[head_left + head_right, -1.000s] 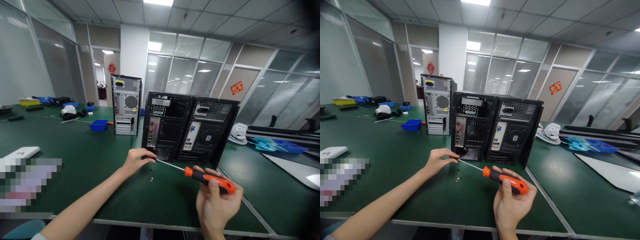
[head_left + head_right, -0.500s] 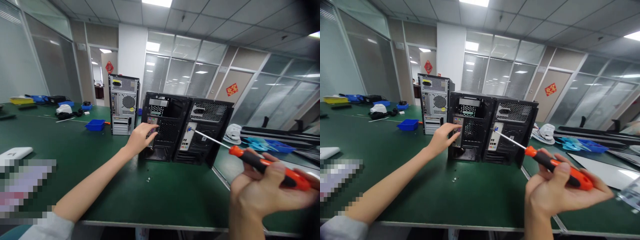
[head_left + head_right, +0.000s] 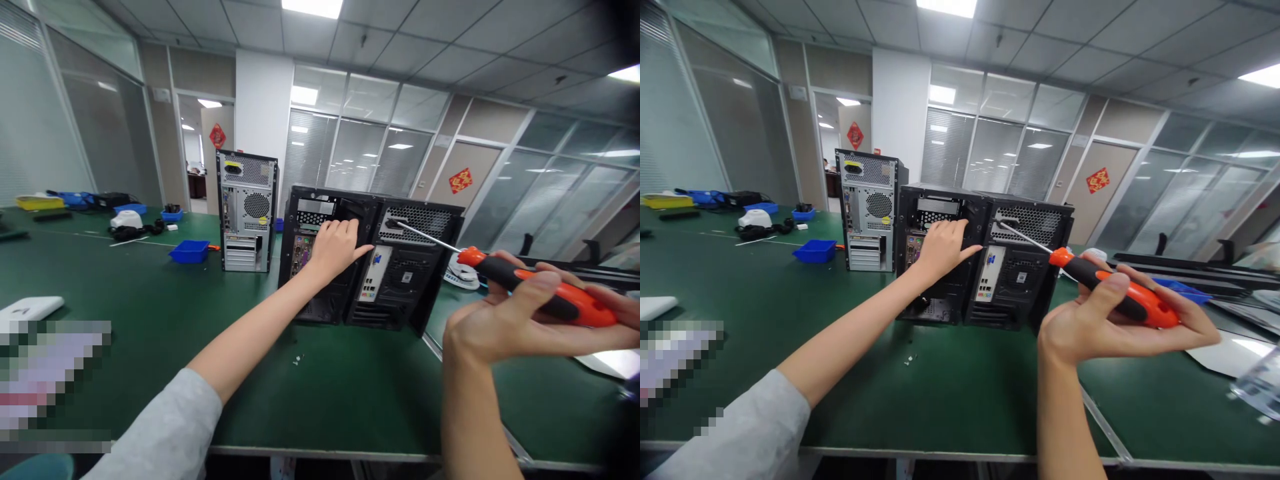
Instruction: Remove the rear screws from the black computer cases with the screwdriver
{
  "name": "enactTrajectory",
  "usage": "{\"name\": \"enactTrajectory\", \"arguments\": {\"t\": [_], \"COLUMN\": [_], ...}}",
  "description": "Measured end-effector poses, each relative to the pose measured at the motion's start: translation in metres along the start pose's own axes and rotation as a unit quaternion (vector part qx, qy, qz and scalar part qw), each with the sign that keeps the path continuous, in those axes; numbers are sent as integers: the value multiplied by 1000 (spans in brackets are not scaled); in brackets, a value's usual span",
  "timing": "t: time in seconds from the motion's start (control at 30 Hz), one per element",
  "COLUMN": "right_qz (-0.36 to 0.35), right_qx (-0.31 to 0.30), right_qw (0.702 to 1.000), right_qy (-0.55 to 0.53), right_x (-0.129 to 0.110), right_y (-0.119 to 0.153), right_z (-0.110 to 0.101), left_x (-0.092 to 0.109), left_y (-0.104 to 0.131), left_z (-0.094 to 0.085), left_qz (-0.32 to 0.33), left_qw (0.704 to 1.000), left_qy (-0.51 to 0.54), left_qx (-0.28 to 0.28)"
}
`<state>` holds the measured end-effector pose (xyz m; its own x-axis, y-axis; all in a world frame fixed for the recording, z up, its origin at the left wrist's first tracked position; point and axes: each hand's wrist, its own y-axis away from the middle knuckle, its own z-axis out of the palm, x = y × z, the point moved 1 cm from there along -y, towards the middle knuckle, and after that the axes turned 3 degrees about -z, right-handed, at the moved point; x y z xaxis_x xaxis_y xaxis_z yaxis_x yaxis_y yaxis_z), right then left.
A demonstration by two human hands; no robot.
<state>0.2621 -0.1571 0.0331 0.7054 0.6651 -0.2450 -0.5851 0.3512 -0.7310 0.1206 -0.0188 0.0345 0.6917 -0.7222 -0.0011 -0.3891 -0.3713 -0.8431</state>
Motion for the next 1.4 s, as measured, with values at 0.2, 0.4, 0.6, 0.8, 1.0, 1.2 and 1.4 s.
{"name": "enactTrajectory", "arguments": {"t": [0.2,0.4,0.6,0.8,1.0,1.2,1.4], "right_qz": [-140,-234,-277,-298,-290,-296,-301], "right_qx": [92,112,92,58,28,3,-18], "right_qw": [986,965,954,950,956,954,953], "right_qy": [-1,-40,-64,-77,-36,-39,-31], "right_x": [-1,21,30,22,14,12,14], "right_y": [7,12,15,18,26,29,31], "right_z": [4,9,14,13,12,12,13], "left_x": [9,11,11,14,15,14,14], "left_y": [-3,-3,-1,-2,-2,-2,-2], "left_z": [18,27,32,34,35,36,37], "left_qz": [-55,-77,-78,-85,-93,-91,-94], "left_qw": [998,996,996,995,995,995,995], "left_qy": [-17,-34,-41,-36,-27,-20,-14], "left_qx": [-17,-2,16,20,19,24,29]}}
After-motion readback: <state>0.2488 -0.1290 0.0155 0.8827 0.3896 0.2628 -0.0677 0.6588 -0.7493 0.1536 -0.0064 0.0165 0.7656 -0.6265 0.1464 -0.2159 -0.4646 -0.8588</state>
